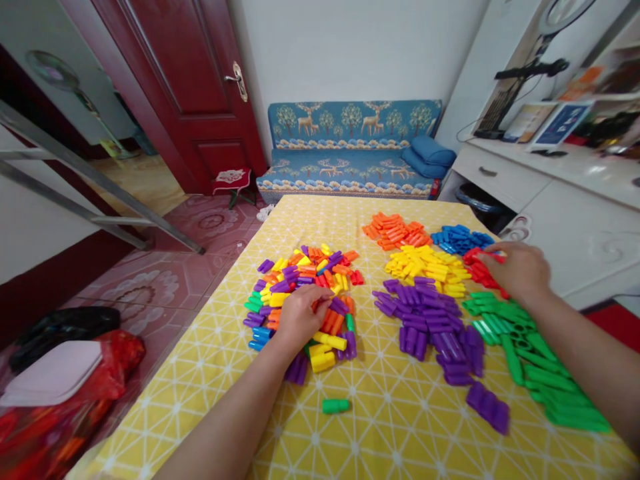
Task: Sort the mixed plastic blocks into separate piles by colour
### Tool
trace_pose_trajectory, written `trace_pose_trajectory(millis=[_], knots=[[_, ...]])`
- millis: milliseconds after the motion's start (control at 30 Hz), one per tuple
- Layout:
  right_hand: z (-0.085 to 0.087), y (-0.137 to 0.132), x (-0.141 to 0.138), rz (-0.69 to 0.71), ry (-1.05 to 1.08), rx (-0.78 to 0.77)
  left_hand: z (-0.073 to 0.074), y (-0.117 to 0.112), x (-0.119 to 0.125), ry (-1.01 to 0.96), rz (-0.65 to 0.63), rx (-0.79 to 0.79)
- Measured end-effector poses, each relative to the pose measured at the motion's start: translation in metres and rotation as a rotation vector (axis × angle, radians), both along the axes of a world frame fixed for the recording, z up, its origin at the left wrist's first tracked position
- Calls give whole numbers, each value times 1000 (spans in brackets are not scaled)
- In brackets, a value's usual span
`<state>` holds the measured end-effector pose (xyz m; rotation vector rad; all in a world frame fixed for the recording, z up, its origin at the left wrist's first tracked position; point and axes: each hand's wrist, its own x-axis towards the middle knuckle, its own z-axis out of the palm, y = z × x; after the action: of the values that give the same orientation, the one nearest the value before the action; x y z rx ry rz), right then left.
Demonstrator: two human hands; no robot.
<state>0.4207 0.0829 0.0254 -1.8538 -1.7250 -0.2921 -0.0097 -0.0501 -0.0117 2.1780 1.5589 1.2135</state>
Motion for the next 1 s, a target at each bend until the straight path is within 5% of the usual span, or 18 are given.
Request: trace_pose_trajectory(millis=[167,267,367,433,733,867,1000], knots=[[8,-77,-110,550,143,28,1,-1,0,4,3,-9],[-10,-152,-176,866,105,-183,1,-1,1,-2,11,-9],[-35,-206,-214,961,34,-353,2,-2,1,-59,14,8],[-48,-220,-229,946,23,-377,4,-3,1,-151,26,26],[-61,-152,-277,783,313,-299,20,-13,-6,-551,82,20],[-66,-115,-293,729,479,-255,23,-11,-10,-395,163,64],[-72,-91,-299,624,578,-130,23,-7,-16,-32,294,42]])
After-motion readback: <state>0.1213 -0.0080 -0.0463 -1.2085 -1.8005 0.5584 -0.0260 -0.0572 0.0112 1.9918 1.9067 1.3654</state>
